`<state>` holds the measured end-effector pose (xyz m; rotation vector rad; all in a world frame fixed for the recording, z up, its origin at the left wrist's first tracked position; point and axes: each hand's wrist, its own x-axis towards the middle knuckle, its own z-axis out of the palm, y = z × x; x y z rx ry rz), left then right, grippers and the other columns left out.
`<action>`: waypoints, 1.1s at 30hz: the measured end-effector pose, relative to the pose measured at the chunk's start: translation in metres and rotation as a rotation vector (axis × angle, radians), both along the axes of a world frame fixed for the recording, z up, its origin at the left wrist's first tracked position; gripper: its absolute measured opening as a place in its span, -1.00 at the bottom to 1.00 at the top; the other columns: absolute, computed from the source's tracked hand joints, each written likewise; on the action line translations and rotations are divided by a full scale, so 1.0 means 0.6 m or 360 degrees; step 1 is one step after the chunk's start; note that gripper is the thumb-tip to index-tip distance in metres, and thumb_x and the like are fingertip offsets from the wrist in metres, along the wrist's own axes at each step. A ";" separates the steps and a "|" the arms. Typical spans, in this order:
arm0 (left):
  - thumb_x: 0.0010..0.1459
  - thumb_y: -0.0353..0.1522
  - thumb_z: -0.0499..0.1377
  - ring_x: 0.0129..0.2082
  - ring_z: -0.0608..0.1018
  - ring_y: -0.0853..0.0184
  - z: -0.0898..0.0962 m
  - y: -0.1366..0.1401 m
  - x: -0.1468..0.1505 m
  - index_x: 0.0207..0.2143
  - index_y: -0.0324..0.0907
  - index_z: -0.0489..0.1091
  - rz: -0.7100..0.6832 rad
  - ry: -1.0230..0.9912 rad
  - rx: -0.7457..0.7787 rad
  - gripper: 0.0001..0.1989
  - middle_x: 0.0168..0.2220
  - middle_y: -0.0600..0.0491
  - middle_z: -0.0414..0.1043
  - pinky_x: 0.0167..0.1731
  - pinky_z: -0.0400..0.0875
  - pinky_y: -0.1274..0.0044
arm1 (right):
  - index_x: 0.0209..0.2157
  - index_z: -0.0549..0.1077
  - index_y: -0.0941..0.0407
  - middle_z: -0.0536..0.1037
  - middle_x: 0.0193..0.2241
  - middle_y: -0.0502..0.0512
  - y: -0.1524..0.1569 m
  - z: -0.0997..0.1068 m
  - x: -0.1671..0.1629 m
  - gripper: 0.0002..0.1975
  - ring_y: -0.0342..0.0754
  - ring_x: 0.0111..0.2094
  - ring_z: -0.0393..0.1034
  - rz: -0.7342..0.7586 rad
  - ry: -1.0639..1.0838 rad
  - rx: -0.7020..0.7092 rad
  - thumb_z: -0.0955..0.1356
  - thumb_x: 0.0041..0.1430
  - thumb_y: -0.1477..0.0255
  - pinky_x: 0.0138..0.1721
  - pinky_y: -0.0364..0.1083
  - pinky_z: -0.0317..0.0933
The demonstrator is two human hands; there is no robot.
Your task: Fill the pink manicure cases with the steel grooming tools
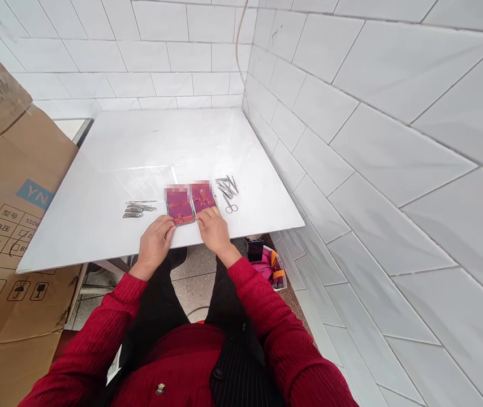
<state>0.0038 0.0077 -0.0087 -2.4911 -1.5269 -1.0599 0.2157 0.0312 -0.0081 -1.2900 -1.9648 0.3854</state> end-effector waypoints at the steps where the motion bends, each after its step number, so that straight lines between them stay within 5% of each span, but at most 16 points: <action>1: 0.44 -0.34 -0.03 -0.02 0.52 0.15 0.001 0.000 0.000 -0.16 -0.16 0.45 -0.0006 -0.0001 0.0002 -0.75 -0.05 -0.10 0.51 0.02 0.47 0.28 | -0.22 0.50 0.06 0.53 -0.16 0.14 0.000 0.001 -0.001 -0.80 0.07 -0.03 0.29 0.0003 -0.0013 0.0004 0.26 0.33 0.55 -0.04 0.01 0.24; 13: 0.42 -0.40 0.00 -0.06 0.51 0.15 0.003 -0.009 0.001 -0.16 -0.18 0.46 0.0003 0.0002 0.0001 -0.77 -0.09 -0.11 0.50 -0.03 0.49 0.27 | -0.26 0.50 0.04 0.55 -0.20 0.13 -0.004 -0.006 -0.005 -0.83 0.10 -0.06 0.35 -0.0042 0.0055 0.0085 0.28 0.25 0.52 -0.02 0.05 0.27; 18: 0.42 -0.42 -0.01 -0.02 0.52 0.14 0.003 -0.013 0.003 -0.14 -0.18 0.46 0.0034 0.0033 -0.0014 -0.76 -0.07 -0.10 0.51 0.00 0.49 0.25 | -0.26 0.52 0.05 0.56 -0.15 0.16 0.004 0.021 -0.013 -0.86 0.09 -0.04 0.38 -0.0078 0.0117 0.0145 0.30 0.29 0.45 0.01 0.05 0.28; 26: 0.41 -0.41 0.03 -0.01 0.55 0.10 -0.011 -0.014 0.001 -0.07 -0.20 0.48 0.0089 0.0052 0.0010 -0.78 -0.08 -0.13 0.55 -0.01 0.51 0.22 | -0.27 0.56 0.08 0.58 -0.25 0.08 0.069 0.104 -0.140 -0.87 0.00 -0.16 0.42 0.0614 -0.0325 -0.0087 0.34 0.28 0.51 -0.17 -0.06 0.24; 29: 0.41 -0.41 0.05 -0.09 0.58 0.11 -0.013 -0.016 0.001 -0.11 -0.22 0.49 0.0115 0.0054 -0.0005 -0.78 -0.17 -0.13 0.56 -0.08 0.53 0.24 | -0.29 0.57 0.09 0.58 -0.24 0.09 0.096 0.122 -0.189 -0.83 0.01 -0.15 0.41 0.0657 -0.0506 -0.0056 0.32 0.30 0.53 -0.19 -0.07 0.21; 33: 0.40 -0.44 0.05 0.03 0.55 0.13 -0.009 -0.019 0.002 -0.05 -0.23 0.47 0.0100 0.0056 0.0049 -0.78 -0.03 -0.12 0.56 0.03 0.51 0.24 | -0.34 0.58 0.11 0.60 -0.28 0.09 0.126 0.127 -0.220 -0.79 -0.03 -0.24 0.41 0.0562 -0.0772 -0.0176 0.31 0.28 0.54 -0.28 -0.10 0.15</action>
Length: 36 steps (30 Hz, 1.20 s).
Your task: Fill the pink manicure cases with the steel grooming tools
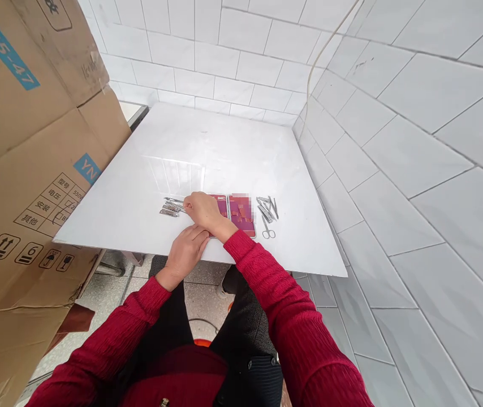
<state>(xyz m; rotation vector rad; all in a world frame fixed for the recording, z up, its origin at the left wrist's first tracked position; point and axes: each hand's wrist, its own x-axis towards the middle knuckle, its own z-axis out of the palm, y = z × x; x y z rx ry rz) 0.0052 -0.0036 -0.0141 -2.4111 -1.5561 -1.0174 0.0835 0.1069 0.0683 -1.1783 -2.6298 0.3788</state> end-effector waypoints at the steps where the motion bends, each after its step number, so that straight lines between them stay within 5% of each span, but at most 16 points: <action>1: 0.40 -0.45 0.05 0.04 0.55 0.13 0.000 0.000 0.000 -0.04 -0.23 0.47 -0.0002 0.0005 0.0006 -0.78 -0.01 -0.11 0.56 0.04 0.51 0.25 | -0.33 0.58 0.11 0.61 -0.27 0.08 0.005 -0.002 -0.003 -0.82 -0.04 -0.25 0.41 -0.0025 -0.0046 -0.0027 0.32 0.27 0.53 -0.31 -0.11 0.13; 18: 0.37 -0.48 0.08 0.08 0.54 0.15 0.009 -0.003 0.004 -0.04 -0.23 0.45 0.0029 0.0040 -0.0042 -0.80 0.01 -0.10 0.55 0.10 0.47 0.28 | -0.33 0.59 0.08 0.60 -0.32 0.06 0.028 -0.042 -0.006 -0.78 -0.06 -0.35 0.39 -0.0171 -0.0051 -0.0005 0.29 0.26 0.52 -0.37 -0.10 0.04; 28: 0.38 -0.48 0.07 0.04 0.55 0.15 0.010 -0.003 0.006 -0.12 -0.22 0.45 0.0032 0.0058 -0.0033 -0.84 -0.02 -0.08 0.56 0.08 0.49 0.27 | -0.26 0.61 0.05 0.60 -0.21 0.02 0.036 -0.083 0.007 -0.79 -0.05 -0.19 0.45 -0.0108 0.0413 -0.0100 0.31 0.30 0.48 -0.18 -0.10 0.21; 36: 0.39 -0.46 0.06 0.04 0.56 0.15 0.006 -0.003 0.006 -0.13 -0.19 0.46 0.0031 0.0011 -0.0048 -0.82 -0.05 -0.08 0.57 0.05 0.51 0.25 | -0.35 0.57 0.09 0.57 -0.31 0.03 0.034 -0.082 0.013 -0.83 -0.06 -0.29 0.39 -0.0082 0.0389 -0.0078 0.32 0.26 0.50 -0.28 -0.11 0.12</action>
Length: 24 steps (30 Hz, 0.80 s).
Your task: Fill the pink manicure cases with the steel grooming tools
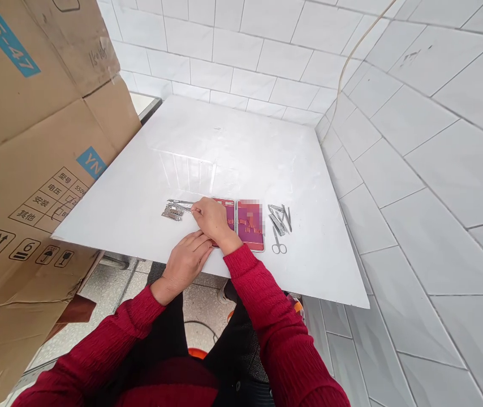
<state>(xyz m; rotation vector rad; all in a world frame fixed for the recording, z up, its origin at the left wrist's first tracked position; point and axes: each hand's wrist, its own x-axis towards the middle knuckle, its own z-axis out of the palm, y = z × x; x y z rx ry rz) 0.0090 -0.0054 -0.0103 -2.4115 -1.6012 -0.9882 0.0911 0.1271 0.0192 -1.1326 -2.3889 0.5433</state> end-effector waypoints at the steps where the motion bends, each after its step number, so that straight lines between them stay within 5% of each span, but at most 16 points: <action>1: 0.39 -0.46 0.06 0.04 0.56 0.15 -0.001 0.000 0.000 -0.13 -0.19 0.46 -0.0001 0.0000 -0.0001 -0.82 -0.05 -0.08 0.57 0.05 0.51 0.25 | -0.35 0.56 0.09 0.56 -0.32 0.03 0.000 0.001 0.000 -0.83 -0.07 -0.30 0.38 0.0000 -0.0027 0.0005 0.32 0.26 0.50 -0.29 -0.11 0.10; 18: 0.41 -0.44 0.04 0.09 0.55 0.16 0.001 -0.001 0.000 -0.08 -0.18 0.47 0.0002 -0.0003 -0.0026 -0.79 0.01 -0.08 0.56 0.11 0.49 0.23 | -0.29 0.54 0.09 0.55 -0.28 0.06 -0.007 0.015 0.002 -0.77 -0.04 -0.28 0.37 -0.0136 -0.0129 -0.0001 0.25 0.35 0.50 -0.30 -0.10 0.08; 24: 0.42 -0.42 0.03 0.05 0.57 0.20 0.010 -0.006 -0.007 -0.07 -0.18 0.48 -0.0026 0.0001 0.0024 -0.77 0.00 -0.05 0.58 0.12 0.49 0.26 | -0.13 0.58 0.07 0.57 -0.09 0.11 -0.005 0.007 0.005 -0.76 0.01 -0.06 0.38 -0.0063 -0.0042 0.0084 0.27 0.35 0.50 -0.16 -0.08 0.18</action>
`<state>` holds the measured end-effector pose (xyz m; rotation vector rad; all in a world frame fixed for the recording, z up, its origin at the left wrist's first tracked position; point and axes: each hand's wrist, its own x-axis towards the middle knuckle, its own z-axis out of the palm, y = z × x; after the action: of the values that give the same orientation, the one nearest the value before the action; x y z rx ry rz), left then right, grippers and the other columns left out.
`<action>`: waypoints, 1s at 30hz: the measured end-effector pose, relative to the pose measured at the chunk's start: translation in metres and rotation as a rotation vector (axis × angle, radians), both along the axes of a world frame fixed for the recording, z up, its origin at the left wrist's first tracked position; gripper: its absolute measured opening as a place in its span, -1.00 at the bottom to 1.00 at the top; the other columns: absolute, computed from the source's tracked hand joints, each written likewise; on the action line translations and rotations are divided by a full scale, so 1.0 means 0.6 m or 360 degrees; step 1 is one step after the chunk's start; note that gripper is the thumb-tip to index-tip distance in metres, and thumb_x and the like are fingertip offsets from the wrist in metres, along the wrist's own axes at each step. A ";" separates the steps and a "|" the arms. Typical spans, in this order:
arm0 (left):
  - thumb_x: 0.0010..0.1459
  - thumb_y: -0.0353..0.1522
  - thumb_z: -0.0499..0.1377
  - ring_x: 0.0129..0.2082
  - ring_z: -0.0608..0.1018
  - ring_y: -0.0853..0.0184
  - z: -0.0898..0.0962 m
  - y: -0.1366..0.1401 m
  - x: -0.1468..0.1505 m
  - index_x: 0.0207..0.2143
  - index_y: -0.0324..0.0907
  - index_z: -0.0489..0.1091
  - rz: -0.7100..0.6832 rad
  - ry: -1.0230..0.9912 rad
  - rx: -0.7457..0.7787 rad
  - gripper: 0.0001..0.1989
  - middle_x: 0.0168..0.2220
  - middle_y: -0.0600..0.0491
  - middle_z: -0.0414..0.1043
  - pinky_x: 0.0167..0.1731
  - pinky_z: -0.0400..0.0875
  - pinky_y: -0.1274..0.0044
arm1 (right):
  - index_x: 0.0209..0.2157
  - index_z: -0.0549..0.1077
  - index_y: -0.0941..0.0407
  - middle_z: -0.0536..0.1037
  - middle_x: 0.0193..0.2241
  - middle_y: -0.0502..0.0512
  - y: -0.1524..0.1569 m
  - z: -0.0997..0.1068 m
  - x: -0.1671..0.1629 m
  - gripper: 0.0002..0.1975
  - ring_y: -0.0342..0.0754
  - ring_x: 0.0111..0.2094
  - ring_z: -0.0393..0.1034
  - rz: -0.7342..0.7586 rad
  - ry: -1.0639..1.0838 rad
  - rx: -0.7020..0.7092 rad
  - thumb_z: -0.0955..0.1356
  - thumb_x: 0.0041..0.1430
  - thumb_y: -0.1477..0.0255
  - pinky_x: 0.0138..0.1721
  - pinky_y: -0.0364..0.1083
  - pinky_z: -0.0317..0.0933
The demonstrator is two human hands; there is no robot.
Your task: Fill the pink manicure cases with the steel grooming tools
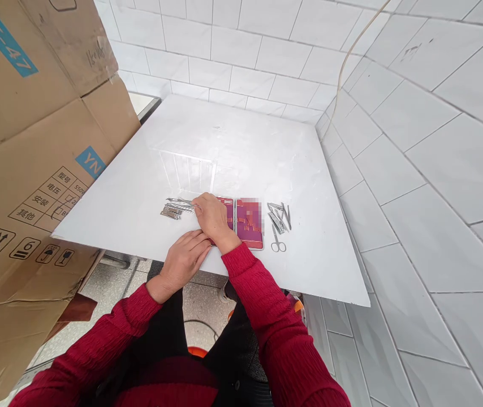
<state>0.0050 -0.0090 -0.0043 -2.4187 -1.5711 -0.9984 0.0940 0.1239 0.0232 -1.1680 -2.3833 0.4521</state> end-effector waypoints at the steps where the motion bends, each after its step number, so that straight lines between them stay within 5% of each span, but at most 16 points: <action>1: 0.43 -0.42 0.03 0.03 0.58 0.22 0.003 0.000 -0.007 -0.07 -0.16 0.48 -0.0010 -0.0003 0.0007 -0.77 -0.01 -0.03 0.59 0.14 0.47 0.27 | -0.12 0.58 0.07 0.57 -0.08 0.11 0.000 -0.001 0.001 -0.76 0.02 -0.04 0.38 0.0034 0.0005 0.0012 0.27 0.35 0.50 -0.14 -0.07 0.19; 9: 0.39 -0.35 0.06 0.24 0.43 -0.01 0.016 0.024 -0.103 0.06 -0.20 0.47 0.0468 0.0130 -0.0070 -0.71 0.20 -0.18 0.45 0.21 0.34 0.06 | -0.18 0.60 0.07 0.57 -0.11 0.12 -0.006 0.004 0.000 -0.78 0.02 -0.03 0.36 0.0187 -0.0102 0.0026 0.29 0.38 0.45 -0.15 -0.07 0.18; 30: 0.42 -0.40 0.00 0.26 0.41 0.08 0.004 0.001 -0.119 0.04 -0.15 0.47 0.0352 0.0040 0.0019 -0.70 0.16 -0.13 0.47 0.21 0.38 0.13 | -0.20 0.59 0.08 0.58 -0.12 0.12 -0.012 0.020 -0.004 -0.77 0.01 -0.06 0.38 0.0122 -0.0304 0.0032 0.28 0.43 0.41 -0.27 -0.07 0.10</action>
<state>-0.0661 -0.0084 -0.0018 -2.1799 -1.7704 -0.9291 0.0913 0.1168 0.0353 -1.1604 -2.5970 0.3537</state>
